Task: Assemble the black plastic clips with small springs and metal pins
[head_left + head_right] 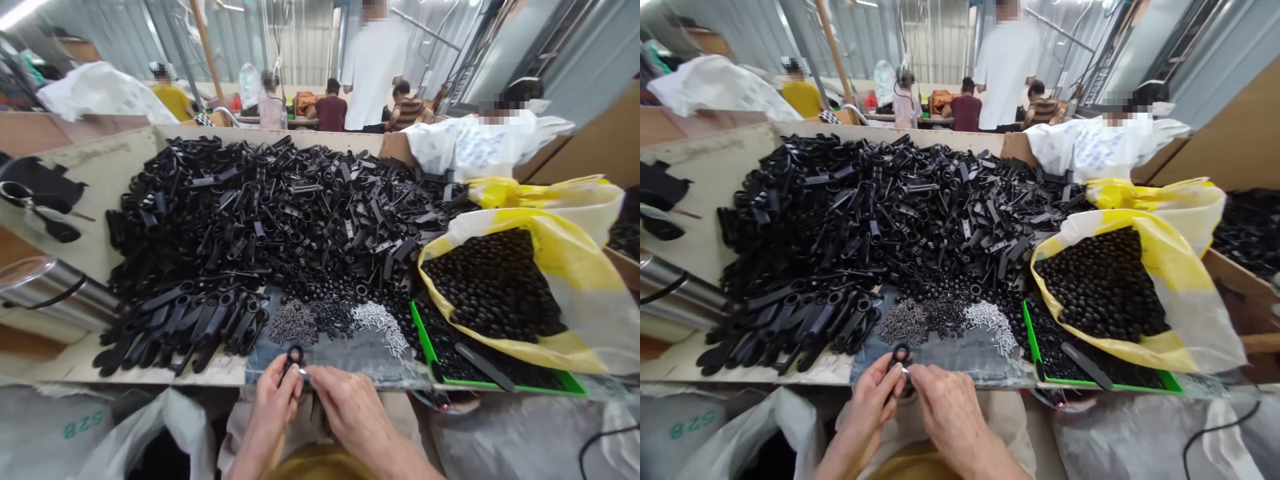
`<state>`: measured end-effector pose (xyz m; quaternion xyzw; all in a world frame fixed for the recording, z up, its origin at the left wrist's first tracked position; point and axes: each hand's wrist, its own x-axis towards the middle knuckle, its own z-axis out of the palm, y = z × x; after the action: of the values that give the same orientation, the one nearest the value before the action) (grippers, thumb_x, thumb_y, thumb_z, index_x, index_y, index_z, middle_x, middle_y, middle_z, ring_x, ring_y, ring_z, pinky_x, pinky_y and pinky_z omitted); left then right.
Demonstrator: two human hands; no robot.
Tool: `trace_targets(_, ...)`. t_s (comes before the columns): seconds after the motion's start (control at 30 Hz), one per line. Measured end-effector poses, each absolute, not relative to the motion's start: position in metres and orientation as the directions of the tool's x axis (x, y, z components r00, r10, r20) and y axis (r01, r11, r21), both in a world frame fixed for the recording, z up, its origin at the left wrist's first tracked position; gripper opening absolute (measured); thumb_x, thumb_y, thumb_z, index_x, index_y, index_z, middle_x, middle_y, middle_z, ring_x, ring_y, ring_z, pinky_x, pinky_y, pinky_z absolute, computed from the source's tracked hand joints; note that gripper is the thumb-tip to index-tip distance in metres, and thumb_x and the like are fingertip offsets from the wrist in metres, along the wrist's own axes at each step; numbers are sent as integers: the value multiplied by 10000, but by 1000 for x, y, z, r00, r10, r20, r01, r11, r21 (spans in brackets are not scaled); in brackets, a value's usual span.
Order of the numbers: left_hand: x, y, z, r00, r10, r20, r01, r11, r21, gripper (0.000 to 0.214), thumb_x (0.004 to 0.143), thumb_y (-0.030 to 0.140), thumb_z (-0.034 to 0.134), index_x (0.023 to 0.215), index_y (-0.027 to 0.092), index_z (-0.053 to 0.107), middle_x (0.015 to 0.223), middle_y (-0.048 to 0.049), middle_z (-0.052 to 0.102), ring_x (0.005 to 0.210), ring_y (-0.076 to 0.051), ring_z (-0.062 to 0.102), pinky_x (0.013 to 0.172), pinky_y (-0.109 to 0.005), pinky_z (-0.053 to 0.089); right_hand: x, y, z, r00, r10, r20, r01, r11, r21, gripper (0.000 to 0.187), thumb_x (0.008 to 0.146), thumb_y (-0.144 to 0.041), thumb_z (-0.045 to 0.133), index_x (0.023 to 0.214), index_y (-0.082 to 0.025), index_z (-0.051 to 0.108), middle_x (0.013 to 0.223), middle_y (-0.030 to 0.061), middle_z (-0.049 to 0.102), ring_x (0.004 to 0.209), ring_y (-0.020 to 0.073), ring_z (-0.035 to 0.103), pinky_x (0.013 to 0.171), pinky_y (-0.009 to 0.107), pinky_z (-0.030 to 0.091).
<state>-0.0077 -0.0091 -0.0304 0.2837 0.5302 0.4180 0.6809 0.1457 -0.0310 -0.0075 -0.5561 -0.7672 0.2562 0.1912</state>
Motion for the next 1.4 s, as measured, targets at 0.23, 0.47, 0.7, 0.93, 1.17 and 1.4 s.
trace_targets(0.23, -8, -11, -40, 89, 877, -472, -272, 478, 835, 600, 715, 643, 775, 1052, 177, 603, 566, 120, 434, 410, -5, 132, 398, -147, 93, 140, -21, -13, -318, 947, -54, 772, 225, -594, 282, 1014, -121, 427, 1112, -228, 669, 961, 51, 792, 839, 183, 751, 680, 216, 439)
trace_targets(0.47, -12, -11, -42, 137, 862, -488, -229, 507, 831, 531, 783, 630, 736, 1073, 210, 591, 604, 108, 424, 451, -33, 192, 422, -143, 143, 139, -16, -6, -314, 936, -162, 793, 164, -587, 266, 986, -101, 458, 1061, -230, 678, 939, 34, 802, 828, 207, 766, 645, 242, 415)
trace_targets(0.7, -15, -11, -39, 158, 855, -494, -228, 518, 824, 545, 778, 646, 735, 1079, 207, 618, 621, 98, 437, 466, -37, 181, 423, -147, 123, 136, -15, -7, -311, 926, -213, 814, 144, -563, 324, 962, -90, 460, 1158, -247, 664, 976, 34, 807, 834, 202, 772, 637, 242, 421)
trace_targets(0.93, -15, -12, -42, 120, 850, -512, -217, 526, 822, 521, 783, 635, 731, 1067, 214, 614, 645, 86, 447, 503, -61, 230, 443, -161, 160, 128, -12, 2, -287, 904, -317, 914, 160, -373, 437, 870, -13, 499, 1214, -229, 660, 922, 70, 807, 782, 245, 779, 583, 272, 427)
trace_targets(1.17, -13, -8, -41, 116, 856, -504, -164, 517, 840, 521, 768, 628, 734, 1042, 201, 612, 604, 89, 433, 501, -64, 254, 446, -159, 180, 127, -11, 0, -304, 898, -319, 939, 225, -262, 508, 825, -8, 530, 1280, -221, 600, 903, 77, 797, 726, 228, 778, 527, 259, 383)
trace_targets(1.4, -13, -7, -50, 116, 882, -456, -126, 469, 874, 459, 819, 579, 696, 1046, 186, 628, 596, 89, 439, 472, -63, 254, 418, -177, 209, 124, -8, -6, -307, 894, -326, 942, 237, -237, 427, 794, -19, 576, 1179, -192, 636, 820, 65, 779, 634, 220, 745, 456, 270, 284)
